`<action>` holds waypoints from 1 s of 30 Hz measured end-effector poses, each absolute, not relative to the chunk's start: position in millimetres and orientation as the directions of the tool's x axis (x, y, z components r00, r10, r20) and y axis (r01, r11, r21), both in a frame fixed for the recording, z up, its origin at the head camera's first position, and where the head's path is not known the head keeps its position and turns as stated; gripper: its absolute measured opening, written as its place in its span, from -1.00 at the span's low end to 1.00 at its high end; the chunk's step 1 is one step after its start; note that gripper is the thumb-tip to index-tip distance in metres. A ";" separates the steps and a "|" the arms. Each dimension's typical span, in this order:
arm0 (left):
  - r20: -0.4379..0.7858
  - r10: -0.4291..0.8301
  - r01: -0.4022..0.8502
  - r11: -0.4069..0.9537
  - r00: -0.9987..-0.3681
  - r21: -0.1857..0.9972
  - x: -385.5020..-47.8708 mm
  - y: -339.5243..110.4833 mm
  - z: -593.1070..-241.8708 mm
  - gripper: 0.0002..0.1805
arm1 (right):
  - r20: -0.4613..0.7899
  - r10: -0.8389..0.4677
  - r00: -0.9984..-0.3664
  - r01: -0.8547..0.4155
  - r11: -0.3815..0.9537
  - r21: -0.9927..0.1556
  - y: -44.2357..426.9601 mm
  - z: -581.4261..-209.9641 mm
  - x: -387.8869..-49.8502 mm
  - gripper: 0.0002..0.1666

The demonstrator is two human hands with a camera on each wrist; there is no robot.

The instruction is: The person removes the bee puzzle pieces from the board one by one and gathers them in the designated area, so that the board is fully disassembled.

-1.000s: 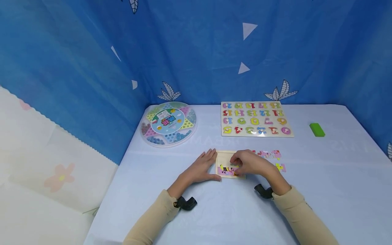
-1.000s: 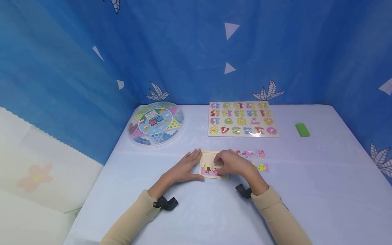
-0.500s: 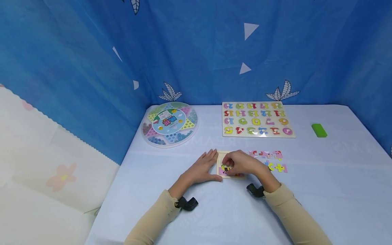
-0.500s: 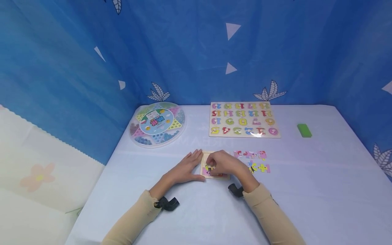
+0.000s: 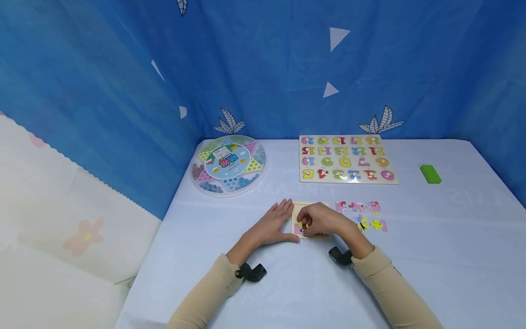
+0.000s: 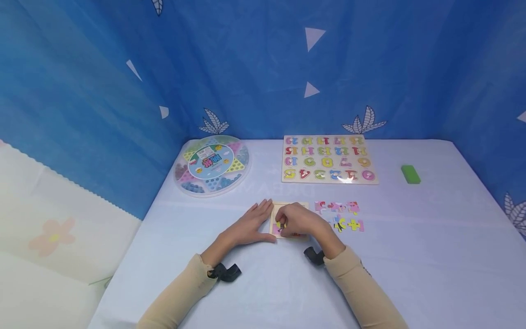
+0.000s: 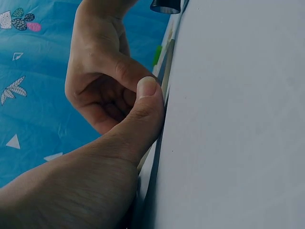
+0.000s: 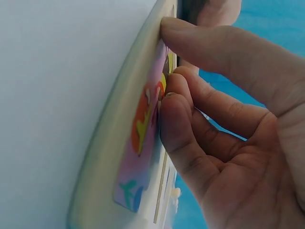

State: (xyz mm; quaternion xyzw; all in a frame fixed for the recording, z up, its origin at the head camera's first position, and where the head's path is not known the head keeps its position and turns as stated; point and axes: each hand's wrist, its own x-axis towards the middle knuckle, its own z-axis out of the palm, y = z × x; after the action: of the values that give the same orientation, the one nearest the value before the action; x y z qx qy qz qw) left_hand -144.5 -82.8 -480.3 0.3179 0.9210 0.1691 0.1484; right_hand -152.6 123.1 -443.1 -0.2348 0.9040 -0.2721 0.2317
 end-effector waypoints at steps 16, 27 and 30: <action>-0.175 0.625 0.527 0.752 -0.761 0.395 -142.3 -81.6 -479.4 0.16 | -0.278 -0.482 -0.831 -0.230 0.753 -0.617 117.8 -440.6 -141.5 -0.62; -0.170 0.625 0.530 0.752 -0.762 0.393 -145.4 -81.5 -480.2 0.17 | -0.268 -0.453 -0.850 -0.247 0.794 -0.556 111.7 -433.2 -135.5 -0.57; -0.162 0.627 0.531 0.748 -0.762 0.397 -146.3 -81.5 -481.0 0.18 | -0.261 -0.453 -0.853 -0.249 0.791 -0.558 111.1 -433.1 -135.2 -0.57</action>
State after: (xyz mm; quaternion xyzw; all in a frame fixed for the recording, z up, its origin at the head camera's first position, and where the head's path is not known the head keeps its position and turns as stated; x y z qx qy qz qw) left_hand -146.3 -81.5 -481.0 0.3135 0.9238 0.1660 0.1441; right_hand -135.2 111.1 -433.1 -0.1894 0.9262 -0.2618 0.1942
